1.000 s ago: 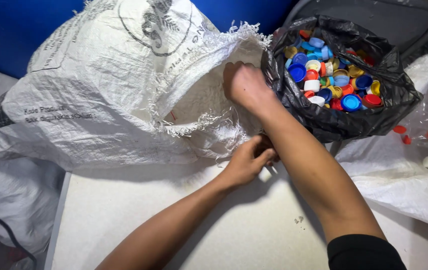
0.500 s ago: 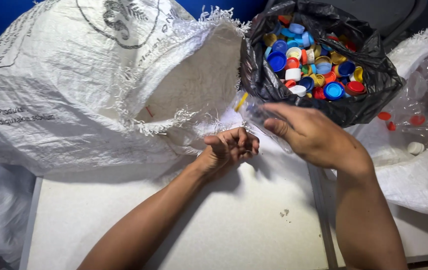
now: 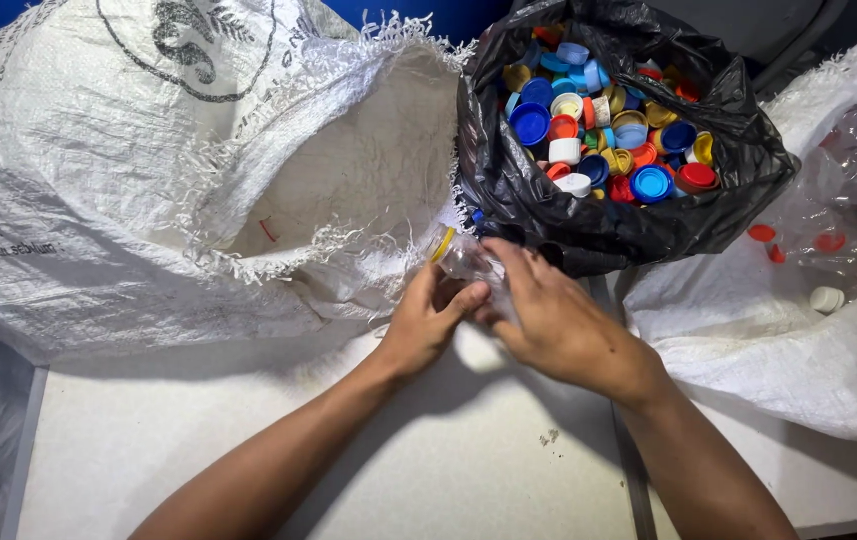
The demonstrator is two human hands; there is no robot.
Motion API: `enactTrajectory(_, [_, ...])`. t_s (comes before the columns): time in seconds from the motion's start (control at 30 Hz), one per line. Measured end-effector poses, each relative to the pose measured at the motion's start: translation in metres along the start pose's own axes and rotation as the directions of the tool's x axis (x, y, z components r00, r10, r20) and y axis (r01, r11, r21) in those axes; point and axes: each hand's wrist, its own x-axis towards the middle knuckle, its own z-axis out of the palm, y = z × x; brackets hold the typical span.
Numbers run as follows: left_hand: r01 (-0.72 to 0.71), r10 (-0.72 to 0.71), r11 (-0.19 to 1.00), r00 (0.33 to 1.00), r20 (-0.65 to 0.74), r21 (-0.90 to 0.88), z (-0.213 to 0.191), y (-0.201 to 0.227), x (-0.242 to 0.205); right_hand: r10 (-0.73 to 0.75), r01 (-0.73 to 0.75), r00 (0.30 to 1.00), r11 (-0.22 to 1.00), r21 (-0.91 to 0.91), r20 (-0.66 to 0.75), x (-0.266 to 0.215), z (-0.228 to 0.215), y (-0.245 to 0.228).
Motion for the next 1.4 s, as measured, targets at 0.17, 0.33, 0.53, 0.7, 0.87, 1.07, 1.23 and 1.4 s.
enactTrajectory(0.17, [-0.148, 0.149, 0.988, 0.989, -0.013, 0.043, 0.006, 0.014, -0.006, -0.205, 0.209, 0.975, 0.977, -0.050, 0.085, -0.011, -0.009, 0.010])
enactTrajectory(0.33, [-0.151, 0.146, 0.978, 0.988, 0.045, 0.145, 0.006, 0.010, -0.013, 0.130, -0.037, 0.875, 0.979, -0.202, 0.467, -0.029, -0.056, -0.003])
enactTrajectory(0.53, [-0.372, 0.323, 0.830, 0.928, 0.187, 0.415, 0.015, 0.024, -0.022, 0.081, -0.058, 0.979, 0.990, 0.126, -0.185, -0.042, -0.102, 0.021])
enactTrajectory(0.7, [-0.282, 0.214, 0.820, 0.958, 0.191, 0.497, 0.022, 0.026, -0.021, 0.027, -0.057, 0.813, 0.998, -0.033, -0.582, -0.028, -0.099, 0.059])
enactTrajectory(0.87, [-0.285, 0.203, 0.822, 0.956, 0.213, 0.493, 0.022, 0.027, -0.019, 0.011, -0.064, 0.791, 0.996, -0.064, -0.612, -0.011, -0.090, 0.078])
enactTrajectory(1.07, [-0.193, 0.127, 0.844, 0.978, 0.164, 0.501, 0.017, 0.016, -0.016, -0.180, -0.009, 0.775, 0.955, -0.295, -0.606, 0.005, -0.081, 0.101])
enactTrajectory(1.23, [-0.213, 0.154, 0.848, 0.975, 0.157, 0.486, 0.020, 0.025, -0.016, -0.246, 0.051, 0.748, 0.947, -0.317, -0.616, 0.029, -0.081, 0.108])
enactTrajectory(1.4, [-0.185, 0.128, 0.881, 0.979, 0.157, 0.436, 0.022, 0.030, -0.017, -0.262, -0.042, 0.741, 0.901, -0.431, -0.619, 0.059, -0.088, 0.118])
